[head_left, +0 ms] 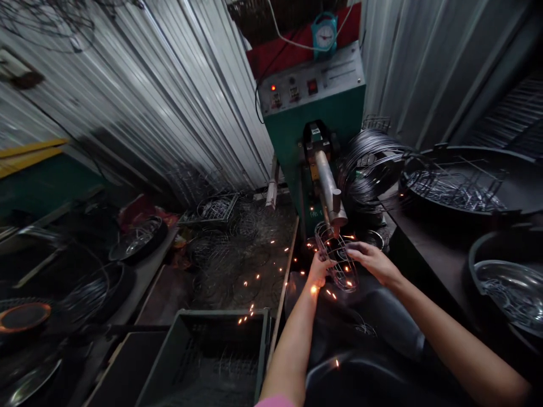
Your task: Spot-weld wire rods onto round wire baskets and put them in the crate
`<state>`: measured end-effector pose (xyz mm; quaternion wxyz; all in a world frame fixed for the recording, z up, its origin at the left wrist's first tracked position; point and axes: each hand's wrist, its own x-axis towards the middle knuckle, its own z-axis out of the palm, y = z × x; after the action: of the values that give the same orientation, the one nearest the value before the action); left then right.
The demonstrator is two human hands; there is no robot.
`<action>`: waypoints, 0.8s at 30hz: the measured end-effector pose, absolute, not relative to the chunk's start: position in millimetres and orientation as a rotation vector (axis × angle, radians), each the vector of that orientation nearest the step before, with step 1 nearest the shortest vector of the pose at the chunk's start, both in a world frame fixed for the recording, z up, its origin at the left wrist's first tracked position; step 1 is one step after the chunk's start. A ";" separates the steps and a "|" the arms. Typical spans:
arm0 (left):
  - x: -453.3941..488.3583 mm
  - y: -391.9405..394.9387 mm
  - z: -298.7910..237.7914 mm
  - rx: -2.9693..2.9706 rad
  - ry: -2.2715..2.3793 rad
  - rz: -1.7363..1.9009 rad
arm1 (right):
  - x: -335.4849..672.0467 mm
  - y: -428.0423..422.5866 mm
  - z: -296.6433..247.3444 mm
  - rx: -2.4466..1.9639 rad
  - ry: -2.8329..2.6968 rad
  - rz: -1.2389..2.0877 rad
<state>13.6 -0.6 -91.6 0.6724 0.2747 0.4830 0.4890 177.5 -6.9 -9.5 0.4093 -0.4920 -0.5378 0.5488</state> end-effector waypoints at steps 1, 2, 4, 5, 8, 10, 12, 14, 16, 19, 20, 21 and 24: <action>13.8 -1.8 -91.6 0.603 1.096 1.103 | 182.3 -14.2 -13.4 -1.241 -1.375 1.410; 14.1 -2.7 -91.7 0.589 1.103 1.105 | 186.2 -20.4 -16.6 -1.245 -1.392 1.435; 15.4 -3.1 -92.1 0.568 1.116 1.108 | 190.0 -27.1 -19.8 -1.248 -1.388 1.469; 16.3 -2.7 -92.1 0.552 1.121 1.112 | 189.8 -27.2 -19.6 -1.243 -1.373 1.473; 19.3 0.3 -90.7 0.494 1.133 1.114 | 183.0 -17.4 -13.0 -1.233 -1.362 1.420; 20.8 3.3 -88.1 0.451 1.133 1.105 | 176.4 -7.4 -6.4 -1.248 -1.397 1.354; 21.7 7.0 -85.0 0.416 1.135 1.097 | 170.0 2.4 -0.6 -1.264 -1.422 1.301; 22.4 10.7 -82.9 0.392 1.140 1.089 | 164.1 10.9 3.0 -1.269 -1.421 1.278; 23.2 13.6 -82.2 0.374 1.145 1.068 | 159.7 17.0 4.6 -1.264 -1.398 1.257; 24.5 14.2 -83.2 0.351 1.148 1.034 | 159.0 17.2 3.5 -1.240 -1.343 1.260; 24.6 13.4 -83.5 0.345 1.151 1.034 | 160.8 14.5 2.2 -1.242 -1.330 1.280; 24.5 12.4 -83.7 0.341 1.155 1.040 | 163.4 10.7 0.5 -1.252 -1.324 1.307; 22.6 10.6 -83.2 0.333 1.164 1.064 | 172.4 -1.3 -6.6 -1.283 -1.351 1.402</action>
<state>22.6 10.6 -83.2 0.6926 0.1490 0.5208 0.4763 172.4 -1.3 -6.6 0.3940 -0.5056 -0.5325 0.5528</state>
